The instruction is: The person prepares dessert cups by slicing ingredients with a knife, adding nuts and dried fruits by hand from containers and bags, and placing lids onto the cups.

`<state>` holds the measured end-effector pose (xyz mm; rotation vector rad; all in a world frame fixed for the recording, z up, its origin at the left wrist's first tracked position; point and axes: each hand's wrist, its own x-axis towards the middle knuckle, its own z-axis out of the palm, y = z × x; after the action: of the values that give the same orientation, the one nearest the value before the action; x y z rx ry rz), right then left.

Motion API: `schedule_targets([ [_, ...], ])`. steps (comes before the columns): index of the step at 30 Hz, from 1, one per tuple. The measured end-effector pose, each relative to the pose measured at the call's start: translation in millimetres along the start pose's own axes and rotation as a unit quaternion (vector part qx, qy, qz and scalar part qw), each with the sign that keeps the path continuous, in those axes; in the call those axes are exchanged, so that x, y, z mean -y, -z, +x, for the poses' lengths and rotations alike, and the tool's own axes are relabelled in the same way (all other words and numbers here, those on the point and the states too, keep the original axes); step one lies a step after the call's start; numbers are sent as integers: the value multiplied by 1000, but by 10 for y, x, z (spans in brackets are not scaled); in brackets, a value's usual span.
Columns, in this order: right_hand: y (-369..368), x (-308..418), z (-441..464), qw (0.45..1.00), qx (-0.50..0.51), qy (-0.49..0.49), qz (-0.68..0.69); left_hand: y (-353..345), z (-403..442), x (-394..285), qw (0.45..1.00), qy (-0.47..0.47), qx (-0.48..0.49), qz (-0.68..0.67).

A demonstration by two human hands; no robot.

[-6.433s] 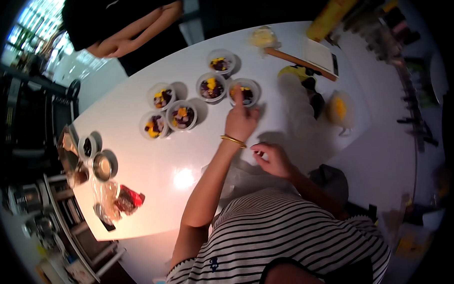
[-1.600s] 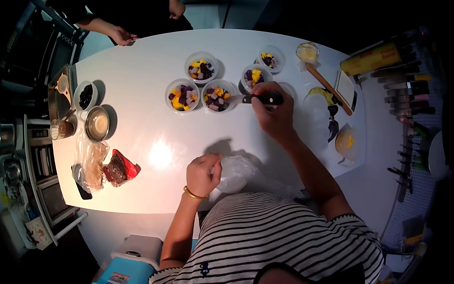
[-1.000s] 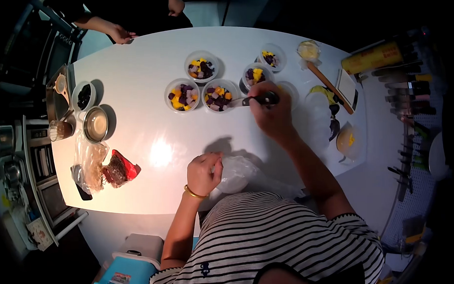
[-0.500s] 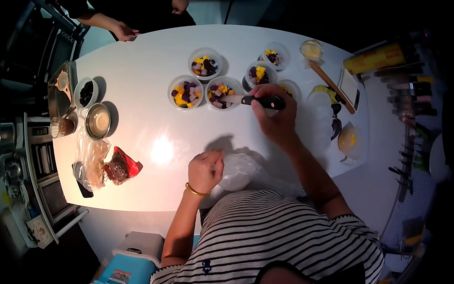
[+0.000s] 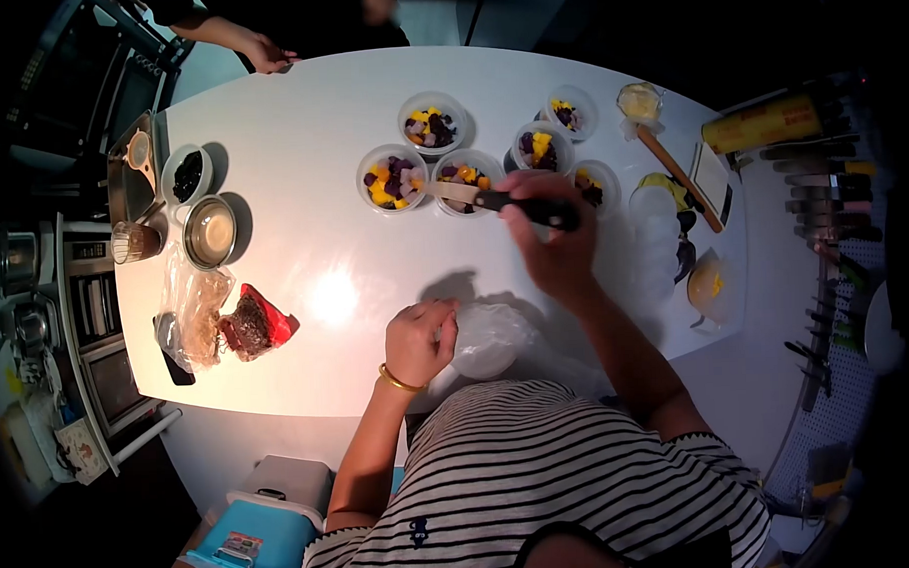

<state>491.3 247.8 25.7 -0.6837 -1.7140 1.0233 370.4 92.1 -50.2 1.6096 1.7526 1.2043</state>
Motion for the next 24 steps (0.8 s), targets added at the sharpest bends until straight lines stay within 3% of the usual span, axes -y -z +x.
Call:
schedule_targets([
  [2, -146, -81, 21, 998, 38, 42, -38, 23, 1, 21, 1000, -4, -3, 1],
  [8, -466, -67, -37, 996, 79, 3, -48, 139, -4, 82, 1000, 17, -10, -3],
  [10, -518, -4, -46, 993, 100, 30, -60, 182, -9, 115, 1000, 22, -7, 4],
  [14, -484, -64, -17, 996, 22, 75, -42, 221, -12, 183, 1000, 23, -21, 1],
  [24, -498, -119, 20, 997, 65, 49, -16, 188, 40, 198, 1000, 6, -22, 2],
])
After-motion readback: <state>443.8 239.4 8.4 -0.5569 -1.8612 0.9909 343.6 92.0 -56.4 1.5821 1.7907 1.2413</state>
